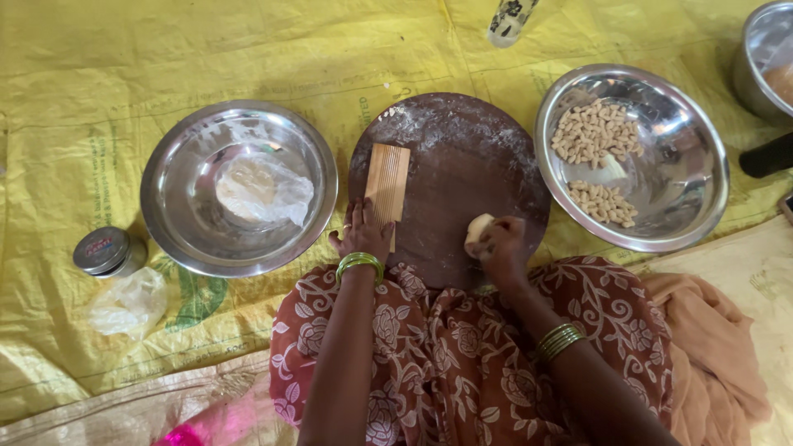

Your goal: The person sits on the floor and uses a ridged wooden board to press and shape small pieces of dough into textured snacks. They place the finished pieces into a metal bowl and continue shaping more dough from a larger lump.

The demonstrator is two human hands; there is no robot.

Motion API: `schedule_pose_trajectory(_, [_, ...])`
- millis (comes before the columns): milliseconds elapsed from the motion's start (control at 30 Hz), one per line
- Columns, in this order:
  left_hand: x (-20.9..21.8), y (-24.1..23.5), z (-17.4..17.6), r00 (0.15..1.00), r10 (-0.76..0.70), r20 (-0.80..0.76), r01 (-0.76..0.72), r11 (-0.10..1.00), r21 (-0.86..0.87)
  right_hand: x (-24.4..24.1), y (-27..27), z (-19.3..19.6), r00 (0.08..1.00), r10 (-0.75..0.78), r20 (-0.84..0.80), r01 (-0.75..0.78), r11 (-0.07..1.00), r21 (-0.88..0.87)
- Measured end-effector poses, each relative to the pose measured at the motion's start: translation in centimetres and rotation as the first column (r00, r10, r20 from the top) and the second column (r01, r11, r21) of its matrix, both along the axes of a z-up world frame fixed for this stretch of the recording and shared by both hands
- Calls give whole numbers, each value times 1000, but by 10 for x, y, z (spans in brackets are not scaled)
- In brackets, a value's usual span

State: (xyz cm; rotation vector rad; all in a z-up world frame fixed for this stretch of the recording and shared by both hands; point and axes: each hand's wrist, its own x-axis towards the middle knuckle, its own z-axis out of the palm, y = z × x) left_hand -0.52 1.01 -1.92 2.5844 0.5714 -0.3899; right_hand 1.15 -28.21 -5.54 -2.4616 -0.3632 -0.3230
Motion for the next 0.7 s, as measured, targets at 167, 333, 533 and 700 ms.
schedule_pose_trajectory(167, [1,-4,6,1000,-5,28,4,999,34,7,11,-9,981,-195,6,189,958,216])
schedule_pose_trajectory(333, [2,-9,15,1000,1,7,-1,1000,-12,-8,46,-8,999,45,16,-43,995,-87])
schedule_pose_trajectory(533, [2,-15,11,997,-72,27,69,991,116,48,57,6,877,465,119,-397,841,-367])
schedule_pose_trajectory(700, [2,-17,9,996,-82,45,73,982,174,101,80,5,903,429,-12,-400,831,-387])
